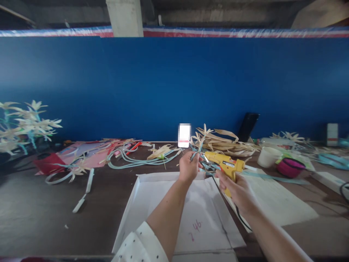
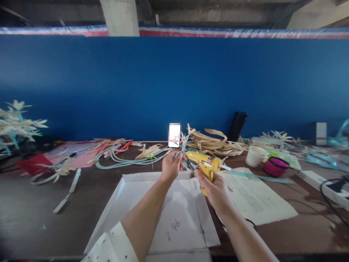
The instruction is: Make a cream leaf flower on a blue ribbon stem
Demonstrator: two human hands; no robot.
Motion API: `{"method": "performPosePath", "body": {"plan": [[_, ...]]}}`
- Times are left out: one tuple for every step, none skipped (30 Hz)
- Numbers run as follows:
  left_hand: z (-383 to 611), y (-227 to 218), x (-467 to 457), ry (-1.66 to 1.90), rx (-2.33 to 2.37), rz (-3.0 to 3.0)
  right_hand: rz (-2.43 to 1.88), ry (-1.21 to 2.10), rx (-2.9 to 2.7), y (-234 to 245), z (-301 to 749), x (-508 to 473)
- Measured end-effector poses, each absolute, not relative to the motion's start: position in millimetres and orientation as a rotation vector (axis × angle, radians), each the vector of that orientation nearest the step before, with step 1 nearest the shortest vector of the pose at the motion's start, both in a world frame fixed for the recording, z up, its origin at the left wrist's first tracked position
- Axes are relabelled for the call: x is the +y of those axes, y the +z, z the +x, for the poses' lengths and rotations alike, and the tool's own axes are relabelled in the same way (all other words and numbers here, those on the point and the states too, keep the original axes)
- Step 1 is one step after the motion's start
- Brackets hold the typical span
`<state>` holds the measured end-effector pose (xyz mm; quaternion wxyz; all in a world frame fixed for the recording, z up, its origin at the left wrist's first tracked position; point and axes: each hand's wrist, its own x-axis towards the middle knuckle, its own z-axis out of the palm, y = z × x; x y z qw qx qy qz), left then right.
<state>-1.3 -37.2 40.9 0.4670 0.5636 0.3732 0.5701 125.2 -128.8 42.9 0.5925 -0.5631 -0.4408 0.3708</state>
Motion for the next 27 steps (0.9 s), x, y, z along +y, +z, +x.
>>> {"method": "performPosePath", "body": {"plan": [[-1.4,41.2,-37.3,1.399,0.917,1.382,-1.312,0.855,-1.022,42.0,124.9,-128.4],[-1.5,41.5,-37.5,1.398,0.916,1.381,-1.313,0.848,-1.021,41.2,124.6,-128.0],[-1.5,41.7,-37.6,1.396,0.915,1.380,-1.313,0.845,-1.023,40.4,124.3,-127.8],[-1.6,41.8,-37.6,1.394,0.913,1.379,-1.312,0.843,-1.025,39.8,124.2,-127.6],[-1.7,41.8,-37.6,1.395,0.911,1.377,-1.311,0.843,-1.028,39.4,124.2,-127.6],[-1.7,41.7,-37.5,1.397,0.909,1.376,-1.309,0.841,-1.029,39.4,124.3,-127.8],[-1.7,41.6,-37.4,1.398,0.909,1.374,-1.306,0.839,-1.027,39.5,124.5,-128.0],[-1.7,41.4,-37.3,1.401,0.911,1.371,-1.300,0.838,-1.021,39.9,124.9,-128.3],[-1.7,41.2,-37.2,1.402,0.913,1.368,-1.291,0.839,-1.013,40.4,125.2,-128.6],[-1.8,41.1,-37.1,1.402,0.914,1.367,-1.280,0.844,-1.004,41.2,125.5,-128.9],[-1.8,41.1,-37.1,1.400,0.915,1.366,-1.268,0.854,-0.995,42.1,125.8,-129.2],[-1.9,41.2,-37.2,1.397,0.915,1.366,-1.255,0.867,-0.984,43.3,125.9,-129.5],[-1.9,41.4,-37.4,1.395,0.913,1.365,-1.241,0.884,-0.971,44.6,126.0,-129.7],[-2.0,41.6,-37.6,1.392,0.911,1.364,-1.221,0.904,-0.954,46.0,126.2,-130.0],[-2.0,41.9,-37.7,1.390,0.912,1.360,-1.194,0.926,-0.927,47.3,126.7,-130.3],[-2.0,42.1,-37.8,1.388,0.913,1.356,-1.158,0.953,-0.891,48.6,127.8,-130.6],[-1.9,42.2,-37.8,1.386,0.918,1.352,-1.114,0.984,-0.847,49.5,129.9,-131.0],[-1.9,42.2,-37.7,1.383,0.922,1.348,-1.066,1.016,-0.797,50.0,133.1,-131.5],[-1.8,42.0,-37.5,1.381,0.928,1.344,-1.022,1.045,-0.738,50.1,137.7,-132.1],[-1.8,41.6,-37.2,1.380,0.932,1.341,-0.983,1.069,-0.673,49.7,143.8,-132.7],[-1.8,41.0,-36.8,1.379,0.933,1.339,-0.954,1.091,-0.603,48.9,151.3,-133.4],[-1.7,40.3,-36.4,1.381,0.930,1.339,-0.934,1.110,-0.525,47.8,160.0,-134.1],[-1.7,39.6,-36.1,1.384,0.926,1.339,-0.914,1.144,-0.445,46.6,169.6,-134.7],[-1.7,38.9,-35.8,1.387,0.922,1.341,-0.891,1.202,-0.375,45.4,179.7,-135.3],[-1.7,38.3,-35.5,1.389,0.917,1.344,-0.879,1.232,-0.301,44.4,189.9,-135.8],[-1.7,37.7,-35.4,1.390,0.914,1.348,-0.878,1.258,-0.244,43.5,199.9,-136.3],[-1.6,37.3,-35.3,1.391,0.913,1.352,-0.882,1.258,-0.196,42.7,209.3,-136.7]]}}
